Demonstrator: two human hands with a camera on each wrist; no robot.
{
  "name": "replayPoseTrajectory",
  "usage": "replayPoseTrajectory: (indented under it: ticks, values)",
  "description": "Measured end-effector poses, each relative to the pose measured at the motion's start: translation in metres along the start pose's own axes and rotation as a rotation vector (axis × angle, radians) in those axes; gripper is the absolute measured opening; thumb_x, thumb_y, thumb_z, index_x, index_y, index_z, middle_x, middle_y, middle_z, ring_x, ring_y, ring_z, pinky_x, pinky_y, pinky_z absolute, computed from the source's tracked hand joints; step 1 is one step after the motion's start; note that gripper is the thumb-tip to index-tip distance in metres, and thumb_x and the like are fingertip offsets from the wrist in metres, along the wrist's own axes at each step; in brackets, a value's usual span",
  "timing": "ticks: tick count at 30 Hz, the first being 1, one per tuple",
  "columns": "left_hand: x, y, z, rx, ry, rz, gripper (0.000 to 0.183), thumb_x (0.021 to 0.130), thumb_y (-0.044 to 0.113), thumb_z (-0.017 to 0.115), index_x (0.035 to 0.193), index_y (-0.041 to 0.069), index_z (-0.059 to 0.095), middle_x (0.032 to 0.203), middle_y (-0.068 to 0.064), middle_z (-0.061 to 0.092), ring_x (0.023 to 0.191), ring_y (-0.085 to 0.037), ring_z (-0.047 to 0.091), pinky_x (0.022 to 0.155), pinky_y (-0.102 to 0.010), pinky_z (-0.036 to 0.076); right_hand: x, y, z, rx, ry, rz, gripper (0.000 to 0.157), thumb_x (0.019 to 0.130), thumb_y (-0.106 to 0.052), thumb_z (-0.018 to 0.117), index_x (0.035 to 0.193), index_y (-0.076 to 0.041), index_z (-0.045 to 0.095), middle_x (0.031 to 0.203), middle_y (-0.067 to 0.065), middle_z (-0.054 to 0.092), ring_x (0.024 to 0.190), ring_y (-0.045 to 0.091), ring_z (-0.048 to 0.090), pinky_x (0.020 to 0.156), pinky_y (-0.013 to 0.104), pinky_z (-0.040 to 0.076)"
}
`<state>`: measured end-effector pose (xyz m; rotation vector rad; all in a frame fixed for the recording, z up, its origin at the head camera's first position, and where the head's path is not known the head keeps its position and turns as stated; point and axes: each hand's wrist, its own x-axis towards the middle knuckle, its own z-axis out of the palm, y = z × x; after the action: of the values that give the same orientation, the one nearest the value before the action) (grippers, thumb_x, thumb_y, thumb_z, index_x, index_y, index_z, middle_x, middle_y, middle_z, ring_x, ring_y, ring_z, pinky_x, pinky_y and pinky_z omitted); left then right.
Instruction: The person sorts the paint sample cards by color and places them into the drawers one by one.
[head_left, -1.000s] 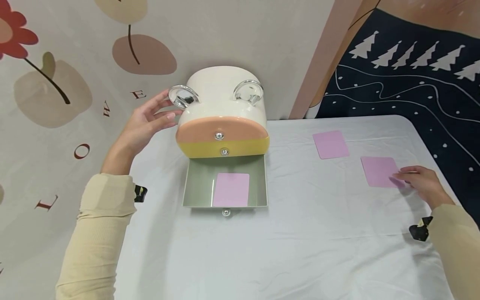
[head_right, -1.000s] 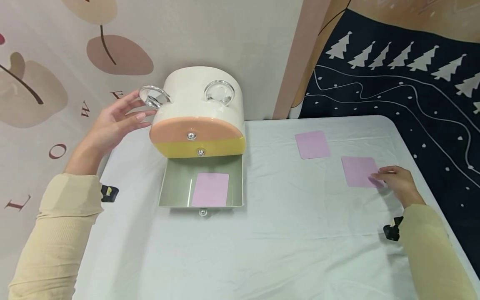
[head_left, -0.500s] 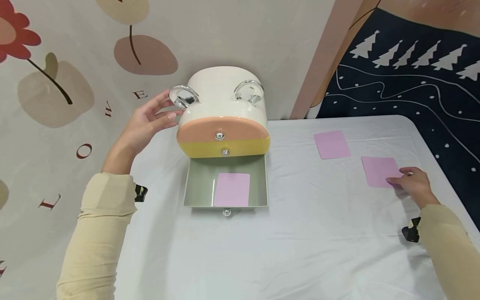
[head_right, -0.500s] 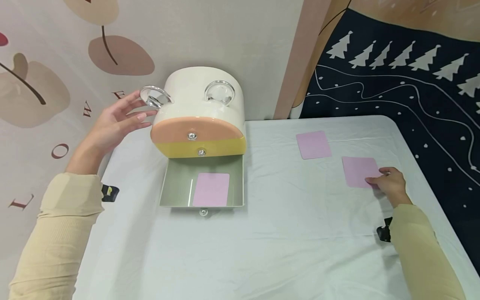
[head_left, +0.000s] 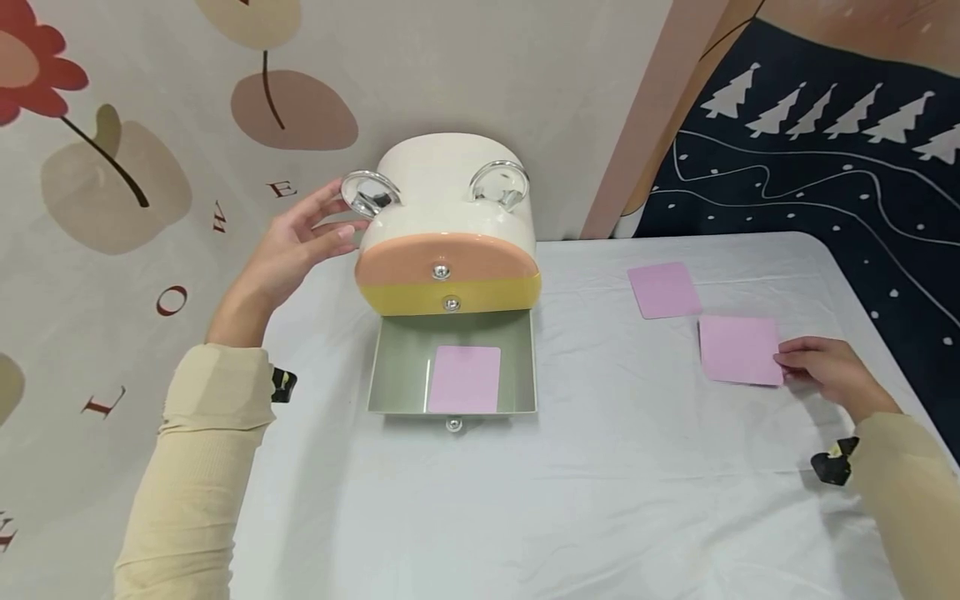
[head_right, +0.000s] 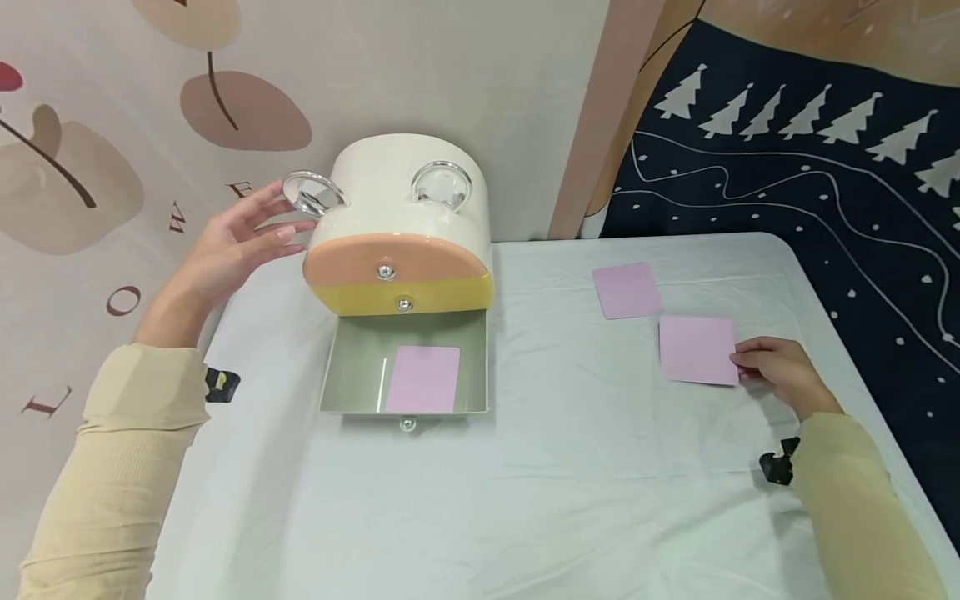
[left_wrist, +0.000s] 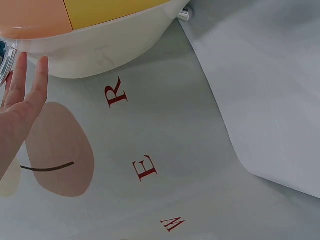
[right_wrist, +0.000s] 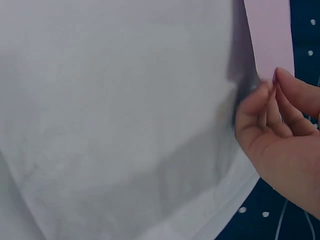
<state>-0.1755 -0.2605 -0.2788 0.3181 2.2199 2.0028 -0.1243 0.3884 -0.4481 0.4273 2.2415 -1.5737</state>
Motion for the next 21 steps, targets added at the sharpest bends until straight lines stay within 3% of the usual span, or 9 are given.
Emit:
replayPoseTrajectory:
  ticks: [5,10,15,21]
  values:
    - [0.001,-0.001,0.0,-0.003,0.001,0.003,0.064,0.088,0.003,0.059,0.144,0.01,0.028,0.125,-0.011,0.042,0.109,-0.015,0.055,0.084,-0.021,0.049,-0.002,-0.014,0.004,0.019,-0.04,-0.03,0.017,0.089,-0.006,0.057,0.083,-0.022,0.059,0.077,-0.009,0.059,0.067,0.007,0.056,0.062,0.021,0.052]
    - [0.001,-0.001,0.0,-0.014,-0.004,0.003,0.064,0.088,0.003,0.059,0.144,0.012,0.029,0.126,-0.011,0.042,0.11,-0.016,0.054,0.085,-0.022,0.049,-0.006,-0.033,0.016,0.183,-0.082,-0.081,0.018,0.087,-0.004,0.06,0.083,-0.021,0.062,0.079,-0.007,0.06,0.068,0.009,0.057,0.061,0.019,0.051]
    - [0.001,-0.001,0.0,-0.012,-0.012,0.008,0.064,0.088,0.003,0.058,0.144,0.012,0.028,0.129,-0.013,0.04,0.108,-0.011,0.055,0.086,-0.022,0.048,-0.01,-0.057,0.041,0.266,-0.136,-0.118,0.016,0.084,0.0,0.063,0.087,-0.015,0.062,0.081,-0.004,0.061,0.07,0.01,0.058,0.063,0.02,0.052]
    - [0.001,-0.002,0.0,-0.019,-0.009,0.009,0.065,0.088,0.002,0.058,0.144,0.011,0.027,0.128,-0.013,0.041,0.107,-0.012,0.055,0.085,-0.022,0.049,-0.012,-0.086,0.082,0.201,-0.203,-0.144,0.015,0.085,0.002,0.062,0.095,-0.006,0.054,0.08,-0.001,0.062,0.07,0.012,0.059,0.062,0.024,0.054]
